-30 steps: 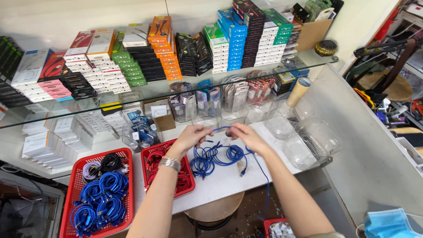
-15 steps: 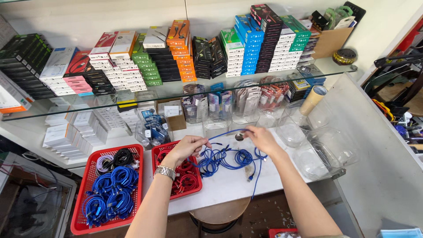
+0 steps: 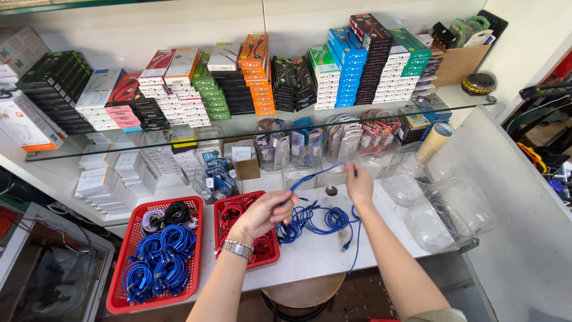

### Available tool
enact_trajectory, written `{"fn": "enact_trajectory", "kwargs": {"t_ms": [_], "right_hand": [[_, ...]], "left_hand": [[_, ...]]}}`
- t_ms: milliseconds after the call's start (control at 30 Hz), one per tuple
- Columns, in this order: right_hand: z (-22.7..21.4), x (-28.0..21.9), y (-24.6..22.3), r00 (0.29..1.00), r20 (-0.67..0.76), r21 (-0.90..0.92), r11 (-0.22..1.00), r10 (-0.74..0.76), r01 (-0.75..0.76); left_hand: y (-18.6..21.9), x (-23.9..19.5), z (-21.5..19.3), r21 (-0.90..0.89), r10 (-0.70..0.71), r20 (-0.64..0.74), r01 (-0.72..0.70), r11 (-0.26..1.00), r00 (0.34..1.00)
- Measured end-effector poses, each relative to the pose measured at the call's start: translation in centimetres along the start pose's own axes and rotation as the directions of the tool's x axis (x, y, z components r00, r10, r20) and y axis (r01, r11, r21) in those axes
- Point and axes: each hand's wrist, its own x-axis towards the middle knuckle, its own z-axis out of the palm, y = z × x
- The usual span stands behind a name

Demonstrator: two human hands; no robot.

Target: The person organizes blue and red USB cables by coiling them and placing them into red baskets. The person then handles a basket of white power adapters, picking them up and placing them into clear plastic containers on the counter.

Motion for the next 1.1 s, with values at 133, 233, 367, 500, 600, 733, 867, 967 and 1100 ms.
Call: {"fn": "enact_trajectory", "kwargs": {"t_ms": [133,233,367,500,600,733,867,967,1100], "right_hand": [[4.1,-6.9,-0.4,0.869,0.46,0.008,0.978,0.183,-0.21],[4.5,-12.7,-5.9,0.534,0.846,0.204,0.919,0.007,-0.336],[-0.5,-13.9,-13.6,0.183,0.967,0.242,0.864,-0.178,-0.441],[-5.8,-8.2,-15.4,0.337,0.93,0.306,0.813,-0.145,-0.495],[-7.6,-2.0,-12.8,0.691,0.715,0.553,0.69,-0.105,-0.467],[-6.8,1.6,-6.9,0.866,0.491,0.672,0.595,0.089,-0.442],[-2.1,-4.1,-4.6,0.852,0.474,0.325,0.855,0.222,-0.404],[-0.3,-9.9,-7.4,0.544,0.836,0.238,0.84,0.079,-0.488],[-2.2,-11.3,-11.5,0.263,0.96,0.213,0.863,-0.097,-0.457]], "left_hand": [[2.5,1.3,1.5,-0.152,0.195,-0.034,-0.198,0.968,0.98],[3.7,3.1,1.0,-0.052,0.235,-0.15,-0.245,0.968,0.96],[4.0,3.9,-1.5,0.497,0.189,-0.246,-0.044,0.867,0.951],[2.6,3.2,-2.7,0.828,0.118,-0.147,0.057,0.558,0.982],[0.8,2.6,-1.3,0.641,-0.085,-0.133,0.151,0.753,0.987],[-0.1,1.9,1.3,0.145,-0.083,-0.021,0.085,0.986,0.996],[0.4,2.9,2.5,-0.143,0.102,0.095,-0.088,0.986,0.99],[0.8,4.9,1.8,-0.101,0.124,-0.087,-0.132,0.986,0.989],[-0.2,6.4,-0.6,0.411,0.149,-0.235,-0.04,0.911,0.96]]}}
